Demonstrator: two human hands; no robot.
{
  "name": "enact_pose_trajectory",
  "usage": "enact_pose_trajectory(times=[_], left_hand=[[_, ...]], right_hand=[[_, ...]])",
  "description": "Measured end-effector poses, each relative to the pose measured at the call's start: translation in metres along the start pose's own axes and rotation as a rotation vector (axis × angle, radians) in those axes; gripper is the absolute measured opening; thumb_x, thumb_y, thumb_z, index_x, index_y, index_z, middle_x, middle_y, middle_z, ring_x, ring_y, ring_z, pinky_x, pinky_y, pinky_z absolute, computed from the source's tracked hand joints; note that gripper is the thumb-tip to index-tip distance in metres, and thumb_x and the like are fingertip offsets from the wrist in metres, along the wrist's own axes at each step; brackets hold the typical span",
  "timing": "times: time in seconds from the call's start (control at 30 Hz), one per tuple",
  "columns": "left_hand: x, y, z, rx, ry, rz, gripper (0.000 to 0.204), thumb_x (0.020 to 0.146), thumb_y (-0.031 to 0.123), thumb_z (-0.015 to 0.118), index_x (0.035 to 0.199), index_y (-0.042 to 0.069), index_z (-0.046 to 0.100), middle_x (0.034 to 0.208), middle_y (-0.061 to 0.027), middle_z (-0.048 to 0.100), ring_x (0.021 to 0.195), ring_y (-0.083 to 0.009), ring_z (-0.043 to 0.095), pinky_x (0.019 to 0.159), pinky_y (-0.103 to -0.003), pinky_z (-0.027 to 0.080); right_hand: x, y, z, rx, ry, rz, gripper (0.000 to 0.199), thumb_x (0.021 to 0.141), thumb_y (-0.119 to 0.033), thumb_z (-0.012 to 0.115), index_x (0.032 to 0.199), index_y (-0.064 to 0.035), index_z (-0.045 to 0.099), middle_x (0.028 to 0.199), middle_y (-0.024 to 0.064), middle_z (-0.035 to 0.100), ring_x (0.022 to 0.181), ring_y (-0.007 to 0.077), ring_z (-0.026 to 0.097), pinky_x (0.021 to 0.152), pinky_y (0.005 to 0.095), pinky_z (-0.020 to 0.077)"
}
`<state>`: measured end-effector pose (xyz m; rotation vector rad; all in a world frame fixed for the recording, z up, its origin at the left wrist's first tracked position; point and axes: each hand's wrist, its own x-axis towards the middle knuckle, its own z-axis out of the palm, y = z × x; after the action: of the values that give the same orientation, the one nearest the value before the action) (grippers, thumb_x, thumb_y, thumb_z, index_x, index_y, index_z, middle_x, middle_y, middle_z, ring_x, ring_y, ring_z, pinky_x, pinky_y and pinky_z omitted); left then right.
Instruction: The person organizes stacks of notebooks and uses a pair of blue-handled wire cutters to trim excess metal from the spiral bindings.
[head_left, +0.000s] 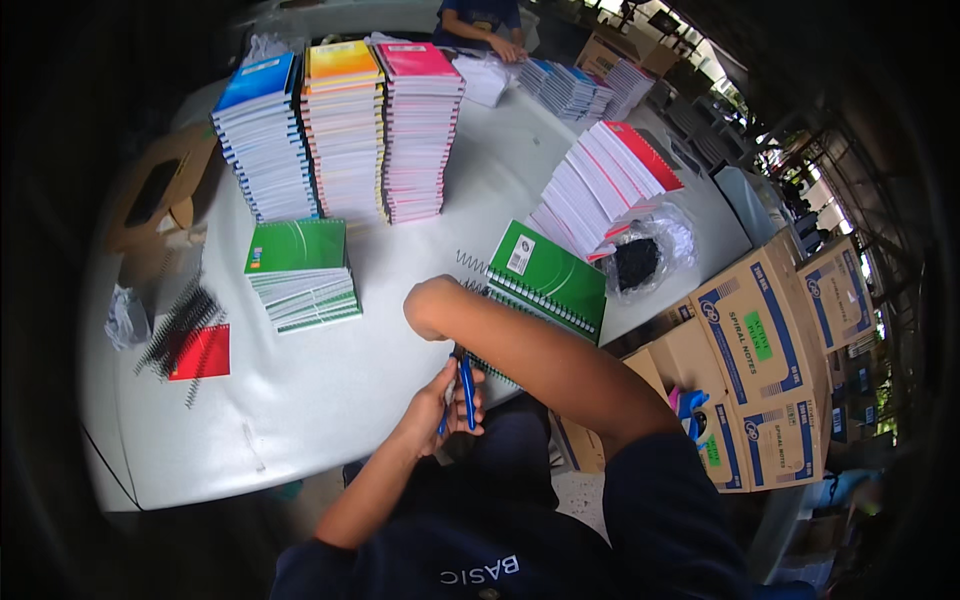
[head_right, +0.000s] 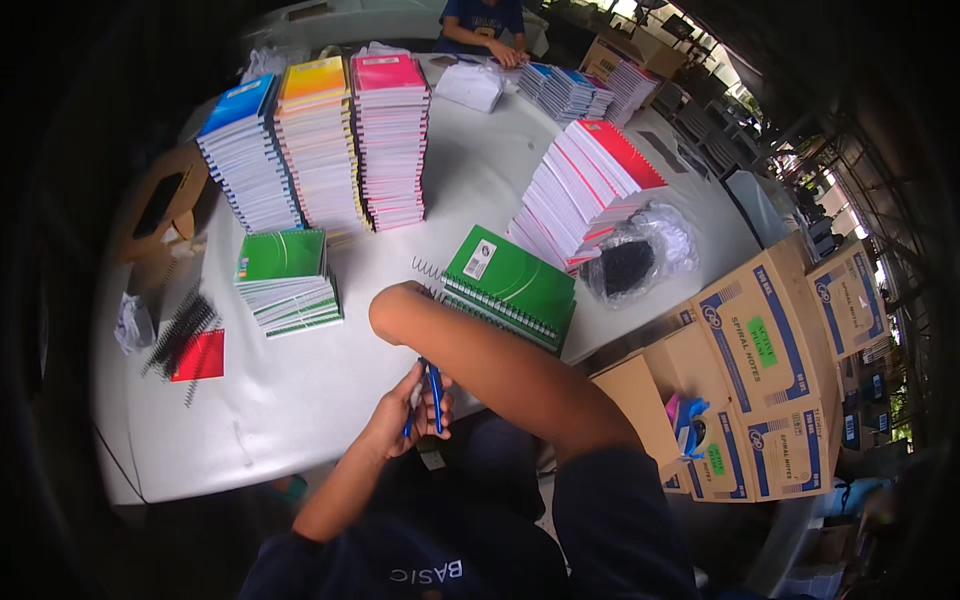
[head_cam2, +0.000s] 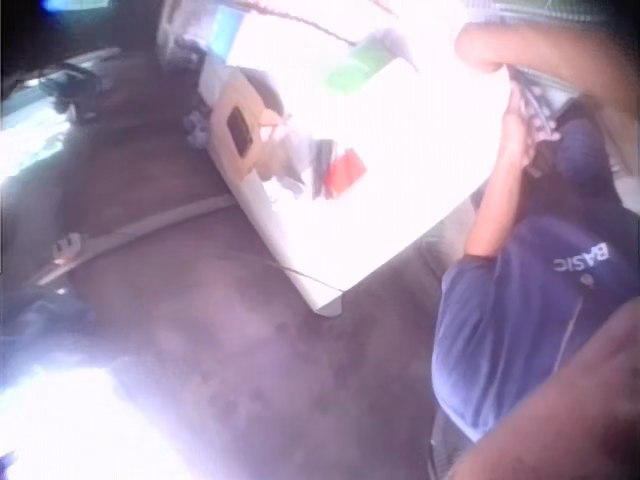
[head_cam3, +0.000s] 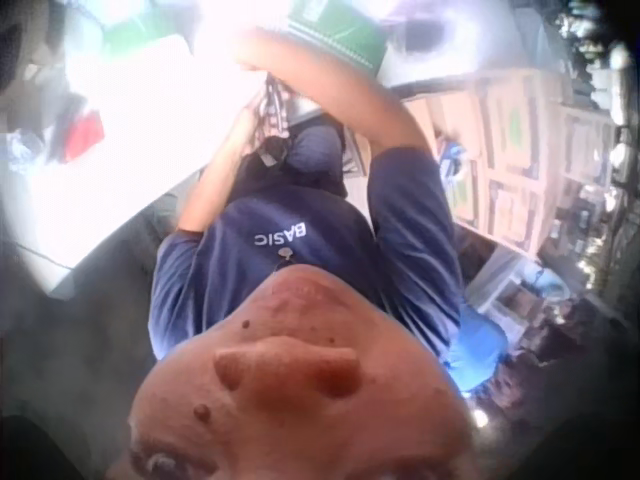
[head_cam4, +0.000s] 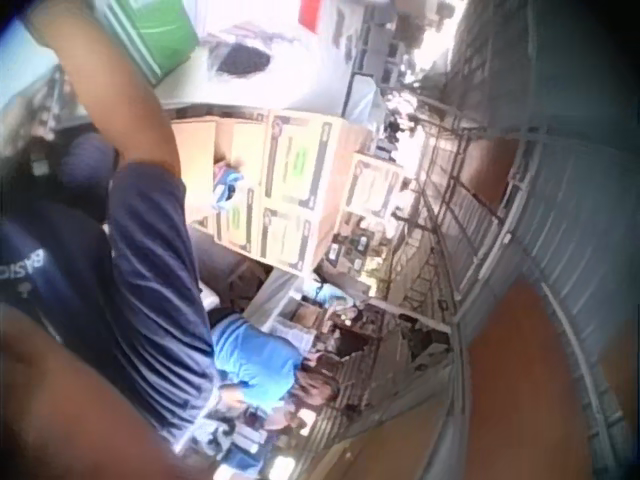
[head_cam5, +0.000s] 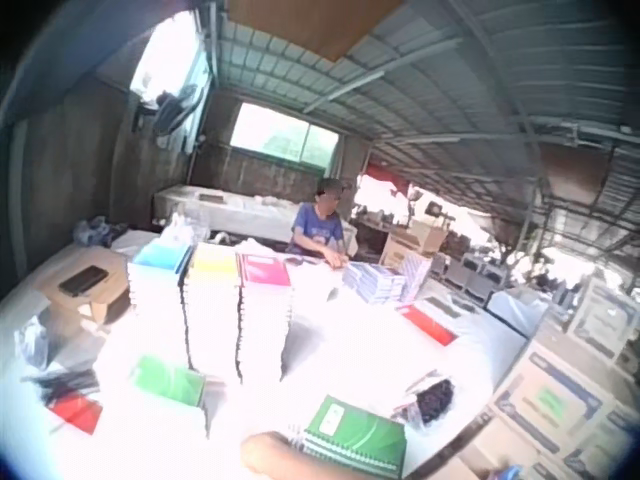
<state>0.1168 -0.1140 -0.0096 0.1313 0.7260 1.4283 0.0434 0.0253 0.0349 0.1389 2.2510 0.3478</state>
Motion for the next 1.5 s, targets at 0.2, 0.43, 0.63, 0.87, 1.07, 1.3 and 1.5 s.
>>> enact_pose_trajectory(times=[0.2, 0.43, 0.63, 0.87, 1.07, 1.3, 1.5], left_hand=[[0.001, 0.000, 0.012, 0.037, 0.047, 0.032, 0.050, 0.094, 0.055, 0.031, 0.102, 0.009, 0.049, 0.073, -0.0041, 0.052, 0.063, -0.0171, 0.054, 0.057, -0.032, 0.048], [-0.002, -0.003, 0.008, 0.101, 0.064, 0.057, 0.047, 0.094, 0.055, 0.031, 0.096, 0.010, 0.046, 0.066, -0.0020, 0.046, 0.054, -0.0149, 0.045, 0.050, -0.030, 0.040], [-0.007, 0.001, -0.002, -0.031, -0.153, 0.043, 0.060, 0.095, 0.052, 0.028, 0.122, 0.002, 0.046, 0.107, -0.0196, 0.058, 0.105, -0.0335, 0.058, 0.086, -0.046, 0.049], [0.020, -0.006, -0.042, -0.338, -0.672, 0.048, 0.059, 0.094, 0.054, 0.028, 0.115, 0.003, 0.048, 0.096, -0.0165, 0.059, 0.094, -0.0315, 0.061, 0.080, -0.044, 0.051], [-0.010, 0.009, 0.016, 0.001, -0.011, 0.026, 0.053, 0.095, 0.051, 0.027, 0.107, 0.004, 0.049, 0.078, -0.0092, 0.056, 0.067, -0.0226, 0.059, 0.067, -0.039, 0.053], [0.003, 0.007, -0.023, -0.128, -0.373, 0.102, 0.057, 0.095, 0.052, 0.025, 0.112, 0.002, 0.048, 0.083, -0.0120, 0.057, 0.077, -0.0262, 0.062, 0.072, -0.040, 0.054], [-0.014, 0.011, 0.013, 0.088, -0.065, 0.081, 0.059, 0.095, 0.052, 0.025, 0.115, 0.001, 0.047, 0.089, -0.0143, 0.059, 0.088, -0.0301, 0.063, 0.077, -0.043, 0.053]], right_hand=[[0.008, 0.016, -0.001, 0.007, 0.029, 0.018, 0.025, 0.057, -0.007, 0.077, 0.081, -0.0044, 0.072, 0.088, 0.0155, 0.068, 0.084, 0.0270, 0.065, 0.070, 0.0388, 0.0525], [0.017, 0.019, -0.004, -0.040, -0.204, -0.136, 0.018, 0.064, -0.003, 0.073, 0.082, -0.0069, 0.073, 0.086, 0.0103, 0.069, 0.079, 0.0234, 0.065, 0.067, 0.0382, 0.0508], [-0.023, 0.010, -0.026, 0.012, -0.143, -0.113, 0.020, 0.067, 0.000, 0.071, 0.085, -0.0079, 0.073, 0.090, 0.0086, 0.069, 0.083, 0.0223, 0.064, 0.072, 0.0357, 0.0499], [-0.028, 0.012, -0.029, 0.019, -0.114, -0.111, 0.019, 0.067, -0.001, 0.072, 0.085, -0.0074, 0.073, 0.091, 0.0095, 0.069, 0.084, 0.0239, 0.064, 0.071, 0.0365, 0.0498], [-0.034, 0.023, -0.031, 0.101, -0.147, -0.137, 0.020, 0.067, -0.001, 0.071, 0.086, -0.0070, 0.072, 0.090, 0.0095, 0.069, 0.083, 0.0241, 0.064, 0.071, 0.0366, 0.0496], [-0.037, 0.018, -0.038, 0.098, -0.126, -0.132, 0.020, 0.067, 0.000, 0.069, 0.086, -0.0052, 0.072, 0.090, 0.0105, 0.069, 0.082, 0.0242, 0.064, 0.071, 0.0370, 0.0496], [-0.047, 0.011, -0.047, 0.047, -0.179, 0.000, 0.026, 0.064, -0.010, 0.071, 0.089, -0.0030, 0.071, 0.090, 0.0133, 0.068, 0.082, 0.0262, 0.064, 0.072, 0.0385, 0.0493]])
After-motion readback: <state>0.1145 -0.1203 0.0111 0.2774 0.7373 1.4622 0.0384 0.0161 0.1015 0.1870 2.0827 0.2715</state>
